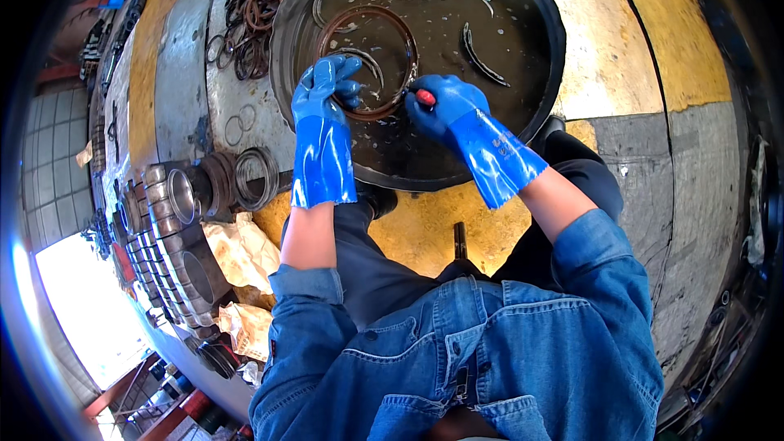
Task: The person cleans metal rings in a basin of liquid using a brush. They pick up the rings one at a time, scrub the surfaces with the brush, and submerge them back in the liquid.
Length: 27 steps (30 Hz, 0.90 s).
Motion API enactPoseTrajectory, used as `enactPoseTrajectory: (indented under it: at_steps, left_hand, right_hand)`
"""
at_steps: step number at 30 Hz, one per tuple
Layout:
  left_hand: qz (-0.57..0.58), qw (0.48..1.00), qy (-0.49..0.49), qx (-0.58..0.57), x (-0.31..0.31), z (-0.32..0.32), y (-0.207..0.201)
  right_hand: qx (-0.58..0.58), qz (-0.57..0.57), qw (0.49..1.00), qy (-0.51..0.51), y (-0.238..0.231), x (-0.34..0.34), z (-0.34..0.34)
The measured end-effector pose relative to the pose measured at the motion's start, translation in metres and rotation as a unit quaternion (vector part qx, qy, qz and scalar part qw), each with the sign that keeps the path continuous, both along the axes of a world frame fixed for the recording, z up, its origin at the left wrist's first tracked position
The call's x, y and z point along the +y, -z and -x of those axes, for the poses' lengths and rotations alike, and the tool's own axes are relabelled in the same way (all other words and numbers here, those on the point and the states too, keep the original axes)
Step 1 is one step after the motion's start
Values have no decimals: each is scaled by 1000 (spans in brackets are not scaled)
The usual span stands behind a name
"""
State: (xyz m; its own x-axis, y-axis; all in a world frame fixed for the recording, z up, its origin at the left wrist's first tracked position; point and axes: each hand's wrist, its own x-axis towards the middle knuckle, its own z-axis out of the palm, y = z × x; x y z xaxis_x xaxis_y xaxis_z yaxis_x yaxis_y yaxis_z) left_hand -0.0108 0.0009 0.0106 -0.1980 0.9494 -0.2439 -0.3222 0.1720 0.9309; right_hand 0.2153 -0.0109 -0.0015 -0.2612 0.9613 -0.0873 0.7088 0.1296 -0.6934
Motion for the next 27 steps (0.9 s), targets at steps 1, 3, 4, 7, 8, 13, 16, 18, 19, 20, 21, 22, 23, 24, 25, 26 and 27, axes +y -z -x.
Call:
enactPoseTrajectory:
  at_steps: [1, 3, 4, 7, 8, 13, 16, 18, 19, 20, 21, 22, 23, 24, 25, 26, 27]
  left_hand:
    - [8, 1000, 4, 1, 1, -2, -4]
    - [60, 998, 16, -13, -2, -4, -9]
    - [81, 996, 34, -17, -4, -1, -10]
    - [126, 992, 28, 8, -6, 3, -8]
    - [130, 991, 17, 5, -7, 9, -9]
    - [118, 993, 5, -17, -3, 17, -13]
    - [135, 990, 12, -31, -2, 20, -5]
    - [159, 985, 36, -51, -1, 18, -1]
    - [161, 984, 48, -57, -1, 16, 0]
    - [163, 983, 60, -62, -1, 13, 1]
    - [165, 981, 71, -67, -2, 11, 1]
    - [167, 980, 82, -72, -3, 9, 0]
    - [169, 978, 92, -76, -4, 7, -2]
    - [172, 977, 101, -81, -6, 6, -3]
    - [174, 975, 110, -86, -6, 4, -4]
    - [174, 976, 106, -77, -6, 4, -6]
    - [174, 977, 102, -69, -7, 4, -9]
  right_hand:
    - [-8, -30, 999, 20, 8, 4, -2]
    - [-22, -92, 994, 59, 23, 12, -7]
    - [23, -126, 990, 51, 28, 21, -11]
    - [77, -97, 987, 100, 22, 24, -16]
    - [135, -76, 981, 120, 15, 21, -16]
    - [97, 131, 976, 142, 20, 34, -36]
    - [213, 43, 971, 104, 0, 33, -35]
    - [277, -83, 957, -1, -6, 38, -28]
    - [305, -146, 940, -52, -10, 40, -25]
    - [290, -189, 935, -83, -14, 40, -22]
    - [277, -207, 934, -86, -18, 41, -19]
    - [265, -224, 934, -89, -22, 42, -16]
    - [253, -241, 932, -92, -23, 43, -17]
    - [221, -253, 939, -71, -22, 45, -18]
    - [203, -235, 950, -41, -21, 44, -20]
    - [185, -216, 959, -11, -21, 41, -23]
    - [167, -197, 966, 19, -22, 37, -26]
